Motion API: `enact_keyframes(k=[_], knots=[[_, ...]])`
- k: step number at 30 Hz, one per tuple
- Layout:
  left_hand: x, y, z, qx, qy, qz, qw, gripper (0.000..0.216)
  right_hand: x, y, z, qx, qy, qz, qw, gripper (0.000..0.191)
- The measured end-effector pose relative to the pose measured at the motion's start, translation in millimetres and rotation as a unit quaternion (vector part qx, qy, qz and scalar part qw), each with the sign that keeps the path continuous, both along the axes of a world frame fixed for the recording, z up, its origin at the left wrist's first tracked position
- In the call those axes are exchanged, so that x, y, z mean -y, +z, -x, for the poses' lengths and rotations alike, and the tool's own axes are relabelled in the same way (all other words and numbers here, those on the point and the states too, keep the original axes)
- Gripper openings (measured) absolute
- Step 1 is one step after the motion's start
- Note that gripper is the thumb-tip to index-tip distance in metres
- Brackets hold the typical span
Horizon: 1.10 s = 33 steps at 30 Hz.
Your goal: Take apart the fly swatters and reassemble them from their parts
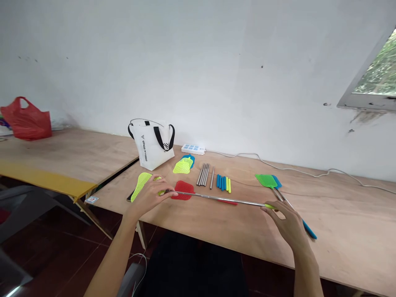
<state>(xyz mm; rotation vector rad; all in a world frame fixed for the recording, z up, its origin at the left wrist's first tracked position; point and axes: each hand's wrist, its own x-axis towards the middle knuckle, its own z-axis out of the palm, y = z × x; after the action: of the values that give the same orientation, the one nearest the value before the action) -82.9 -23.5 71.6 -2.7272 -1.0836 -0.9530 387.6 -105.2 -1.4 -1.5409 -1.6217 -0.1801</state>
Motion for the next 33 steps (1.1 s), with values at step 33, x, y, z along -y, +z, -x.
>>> enact_keyframes(k=[33], knots=[[17.7, -34.3, -78.4, 0.008, -0.059, -0.033, 0.998, 0.033, -5.5, 10.7, 135.2, 0.115, 0.086, 0.038, 0.989, 0.041]])
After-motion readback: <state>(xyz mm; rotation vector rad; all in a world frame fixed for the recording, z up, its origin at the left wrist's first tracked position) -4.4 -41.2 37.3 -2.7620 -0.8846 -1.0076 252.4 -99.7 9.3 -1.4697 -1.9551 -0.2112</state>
